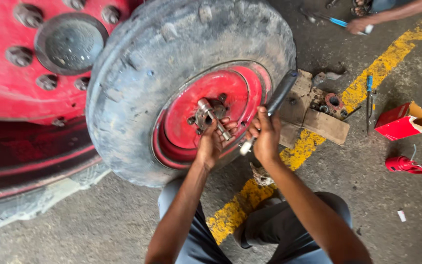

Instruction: The person cleans a metal hub part with a rag, then lifts and mounts a heavy tire onto a tractor axle. They proceed to tighten the lug nuts using a socket wrench and a long metal bar for leverage, finishing by wiping the hub area.

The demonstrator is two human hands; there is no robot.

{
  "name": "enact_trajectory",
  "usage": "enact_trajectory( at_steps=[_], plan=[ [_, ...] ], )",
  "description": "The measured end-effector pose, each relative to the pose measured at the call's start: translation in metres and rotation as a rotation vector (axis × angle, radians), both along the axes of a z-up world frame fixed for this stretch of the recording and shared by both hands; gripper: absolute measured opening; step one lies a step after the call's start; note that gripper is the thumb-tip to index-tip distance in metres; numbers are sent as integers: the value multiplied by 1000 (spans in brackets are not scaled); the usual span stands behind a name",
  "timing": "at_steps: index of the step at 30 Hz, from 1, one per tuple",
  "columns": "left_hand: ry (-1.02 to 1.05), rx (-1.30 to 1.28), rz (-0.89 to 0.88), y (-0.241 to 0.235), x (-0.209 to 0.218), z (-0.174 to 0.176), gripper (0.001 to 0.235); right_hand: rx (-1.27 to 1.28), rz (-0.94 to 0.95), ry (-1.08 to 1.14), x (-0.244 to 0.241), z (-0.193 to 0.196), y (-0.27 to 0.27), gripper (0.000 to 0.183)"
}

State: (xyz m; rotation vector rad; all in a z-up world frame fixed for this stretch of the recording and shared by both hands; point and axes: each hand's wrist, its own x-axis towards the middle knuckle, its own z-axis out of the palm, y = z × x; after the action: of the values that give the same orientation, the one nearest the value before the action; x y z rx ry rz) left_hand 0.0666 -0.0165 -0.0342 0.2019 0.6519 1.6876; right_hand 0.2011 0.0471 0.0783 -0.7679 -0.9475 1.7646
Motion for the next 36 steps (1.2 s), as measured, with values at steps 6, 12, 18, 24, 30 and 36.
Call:
enact_trajectory(
  at_steps=[6,12,18,24,30,36],
  plan=[
    [8,25,79,-3,16,7,36,199,-6,32,-19,-22,-7,19],
    [7,21,140,1,23,2,38,191,-99,87,-30,-30,-10,18],
    [795,-100,414,-24,49,9,62,226,-220,52,-37,-27,-17,28],
    [1325,-7,278,-53,35,13,72,424,-102,-22,-44,-47,-23,20],
    [1475,-2,317,-50,24,6,61,557,36,-163,-36,-74,-17,21],
    [1511,-164,144,-35,31,-14,89,678,313,-304,-28,-79,12,34]
  ],
)
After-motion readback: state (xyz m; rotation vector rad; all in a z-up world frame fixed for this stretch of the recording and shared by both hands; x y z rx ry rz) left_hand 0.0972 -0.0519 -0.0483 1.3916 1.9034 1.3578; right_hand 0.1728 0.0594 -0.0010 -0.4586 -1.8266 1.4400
